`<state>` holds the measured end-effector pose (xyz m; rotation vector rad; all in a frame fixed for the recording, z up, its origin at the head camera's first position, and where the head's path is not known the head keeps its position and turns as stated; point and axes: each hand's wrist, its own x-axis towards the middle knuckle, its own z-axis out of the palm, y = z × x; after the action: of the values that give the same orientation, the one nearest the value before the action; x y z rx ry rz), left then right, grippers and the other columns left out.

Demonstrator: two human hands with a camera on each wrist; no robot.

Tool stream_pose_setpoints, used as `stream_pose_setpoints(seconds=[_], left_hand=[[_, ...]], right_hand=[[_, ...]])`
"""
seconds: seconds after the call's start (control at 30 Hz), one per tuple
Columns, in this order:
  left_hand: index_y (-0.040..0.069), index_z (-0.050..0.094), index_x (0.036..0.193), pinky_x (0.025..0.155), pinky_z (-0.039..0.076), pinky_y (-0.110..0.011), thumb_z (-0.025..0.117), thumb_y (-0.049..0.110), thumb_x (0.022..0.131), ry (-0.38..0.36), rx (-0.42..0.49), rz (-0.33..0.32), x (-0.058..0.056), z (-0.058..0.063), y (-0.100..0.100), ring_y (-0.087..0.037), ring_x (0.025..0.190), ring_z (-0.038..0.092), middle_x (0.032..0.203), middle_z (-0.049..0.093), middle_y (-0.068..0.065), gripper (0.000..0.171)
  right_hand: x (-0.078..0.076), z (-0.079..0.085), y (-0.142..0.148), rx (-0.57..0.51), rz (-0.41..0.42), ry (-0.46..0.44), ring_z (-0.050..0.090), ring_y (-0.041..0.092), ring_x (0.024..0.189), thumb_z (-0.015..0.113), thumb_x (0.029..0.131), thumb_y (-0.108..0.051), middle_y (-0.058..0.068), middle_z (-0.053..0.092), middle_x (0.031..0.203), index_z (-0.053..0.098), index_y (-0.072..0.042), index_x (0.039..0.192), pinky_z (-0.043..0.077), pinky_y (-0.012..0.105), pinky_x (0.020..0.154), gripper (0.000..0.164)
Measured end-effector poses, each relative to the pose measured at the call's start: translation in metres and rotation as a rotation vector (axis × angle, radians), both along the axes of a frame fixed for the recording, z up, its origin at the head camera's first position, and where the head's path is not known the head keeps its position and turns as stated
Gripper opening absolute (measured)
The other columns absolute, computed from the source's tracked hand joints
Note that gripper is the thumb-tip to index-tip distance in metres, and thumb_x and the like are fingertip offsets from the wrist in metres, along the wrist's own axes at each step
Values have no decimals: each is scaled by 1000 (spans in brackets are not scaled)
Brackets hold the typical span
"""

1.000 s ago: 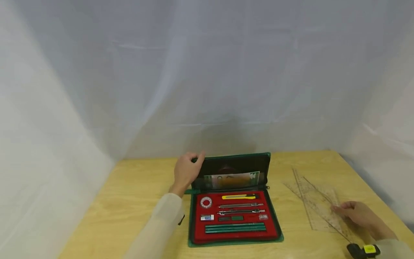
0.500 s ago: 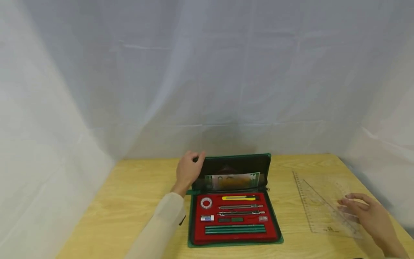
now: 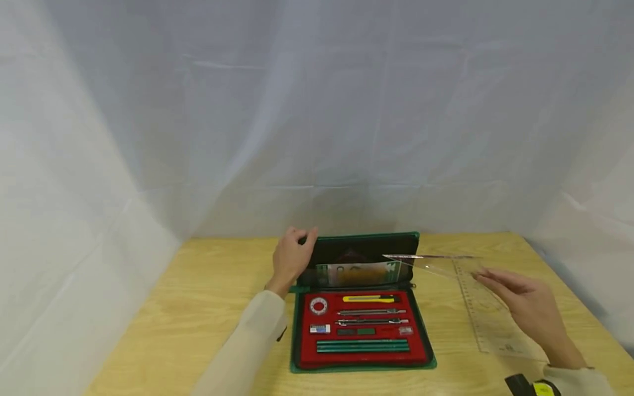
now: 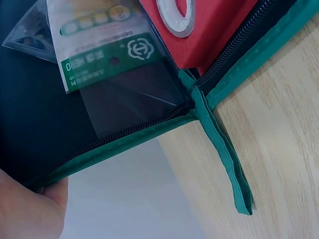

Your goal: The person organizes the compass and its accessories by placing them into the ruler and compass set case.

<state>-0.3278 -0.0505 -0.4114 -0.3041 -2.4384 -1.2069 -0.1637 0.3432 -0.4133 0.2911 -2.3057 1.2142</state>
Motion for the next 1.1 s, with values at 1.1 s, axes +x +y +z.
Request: stream_pose_setpoints(seconds=[1.1], left_hand=[[12,63,71,57,36,-34,56,41,95,-36,36,-30,11,-2,5,-21,65,46,81,49,-3,38]], right_hand=[[-92,38,-148,702,26,186,63,15,67,72,86,-18,2,71,93,75,-16,105,49,32,53,19]])
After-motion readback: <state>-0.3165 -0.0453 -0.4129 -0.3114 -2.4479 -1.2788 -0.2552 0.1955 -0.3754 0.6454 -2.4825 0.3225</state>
